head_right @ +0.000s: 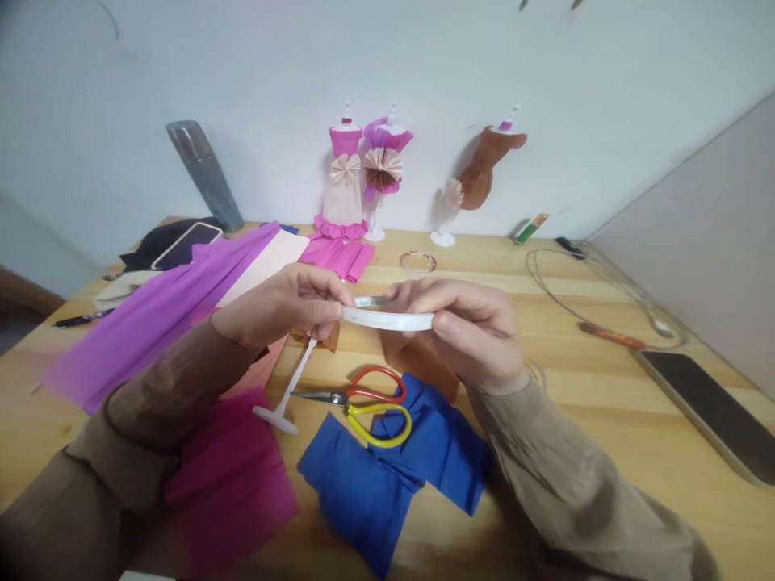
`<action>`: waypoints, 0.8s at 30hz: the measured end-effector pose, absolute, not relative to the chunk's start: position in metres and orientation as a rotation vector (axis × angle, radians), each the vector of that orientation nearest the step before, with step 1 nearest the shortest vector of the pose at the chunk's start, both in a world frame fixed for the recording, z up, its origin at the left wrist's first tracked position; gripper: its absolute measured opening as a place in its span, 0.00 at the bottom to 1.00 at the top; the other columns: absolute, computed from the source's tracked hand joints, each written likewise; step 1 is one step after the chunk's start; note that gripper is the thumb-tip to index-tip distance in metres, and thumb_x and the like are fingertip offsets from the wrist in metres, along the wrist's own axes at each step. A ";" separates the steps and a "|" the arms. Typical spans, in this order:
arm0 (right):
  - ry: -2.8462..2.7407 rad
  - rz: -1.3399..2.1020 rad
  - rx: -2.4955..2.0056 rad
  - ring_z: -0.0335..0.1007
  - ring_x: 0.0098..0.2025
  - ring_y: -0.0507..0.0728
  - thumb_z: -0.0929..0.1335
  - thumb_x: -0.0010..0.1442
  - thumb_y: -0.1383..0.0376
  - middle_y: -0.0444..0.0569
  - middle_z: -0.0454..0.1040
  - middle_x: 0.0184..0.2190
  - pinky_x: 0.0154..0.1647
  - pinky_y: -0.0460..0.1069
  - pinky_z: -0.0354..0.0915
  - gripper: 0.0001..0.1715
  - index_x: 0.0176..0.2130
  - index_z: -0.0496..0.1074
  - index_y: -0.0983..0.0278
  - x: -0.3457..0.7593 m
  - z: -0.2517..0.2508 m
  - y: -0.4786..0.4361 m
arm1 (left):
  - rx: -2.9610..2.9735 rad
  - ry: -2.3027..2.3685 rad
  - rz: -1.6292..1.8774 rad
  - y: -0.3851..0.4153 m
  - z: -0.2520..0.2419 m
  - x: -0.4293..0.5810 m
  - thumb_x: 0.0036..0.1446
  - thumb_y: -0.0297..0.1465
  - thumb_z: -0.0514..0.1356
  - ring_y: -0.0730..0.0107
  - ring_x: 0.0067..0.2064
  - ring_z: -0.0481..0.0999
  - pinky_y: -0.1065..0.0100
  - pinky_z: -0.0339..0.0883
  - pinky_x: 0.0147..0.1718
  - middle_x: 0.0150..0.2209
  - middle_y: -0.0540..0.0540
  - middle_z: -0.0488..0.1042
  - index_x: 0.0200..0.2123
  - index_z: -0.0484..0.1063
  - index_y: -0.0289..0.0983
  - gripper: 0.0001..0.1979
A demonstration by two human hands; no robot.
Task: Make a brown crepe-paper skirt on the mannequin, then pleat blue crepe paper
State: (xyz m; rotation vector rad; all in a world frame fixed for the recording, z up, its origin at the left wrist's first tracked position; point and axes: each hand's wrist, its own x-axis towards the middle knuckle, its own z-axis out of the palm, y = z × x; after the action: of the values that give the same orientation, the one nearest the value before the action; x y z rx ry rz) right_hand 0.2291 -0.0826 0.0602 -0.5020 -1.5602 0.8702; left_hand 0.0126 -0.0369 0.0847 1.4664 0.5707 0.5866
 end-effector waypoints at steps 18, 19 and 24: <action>-1.863 0.735 -0.697 0.74 0.52 0.63 0.71 0.59 0.62 0.49 0.81 0.43 0.60 0.63 0.64 0.08 0.40 0.80 0.53 0.246 0.075 -0.080 | 2.075 0.334 0.677 -0.045 0.102 0.005 0.56 0.29 0.61 0.62 0.44 0.77 0.63 0.69 0.44 0.41 0.41 0.79 0.26 0.76 0.37 0.06; -1.917 0.651 -0.756 0.73 0.54 0.62 0.70 0.59 0.65 0.48 0.80 0.46 0.61 0.63 0.64 0.11 0.42 0.79 0.54 0.245 0.075 -0.080 | 2.110 0.348 0.669 -0.045 0.100 0.006 0.56 0.30 0.61 0.64 0.40 0.77 0.64 0.69 0.41 0.37 0.42 0.79 0.27 0.75 0.37 0.07; -2.023 -0.071 -0.942 0.72 0.56 0.61 0.64 0.58 0.75 0.50 0.76 0.52 0.57 0.61 0.68 0.23 0.50 0.74 0.58 0.227 0.068 -0.086 | 2.492 0.440 0.746 -0.052 0.089 0.012 0.58 0.30 0.60 0.69 0.32 0.73 0.68 0.65 0.32 0.28 0.47 0.75 0.29 0.71 0.36 0.06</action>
State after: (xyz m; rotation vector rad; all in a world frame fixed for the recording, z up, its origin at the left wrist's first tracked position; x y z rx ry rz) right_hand 0.2275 -0.0864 0.0681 -0.9425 -2.0227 -0.0709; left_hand 0.0122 -0.0523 0.0886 2.4920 0.4399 0.7455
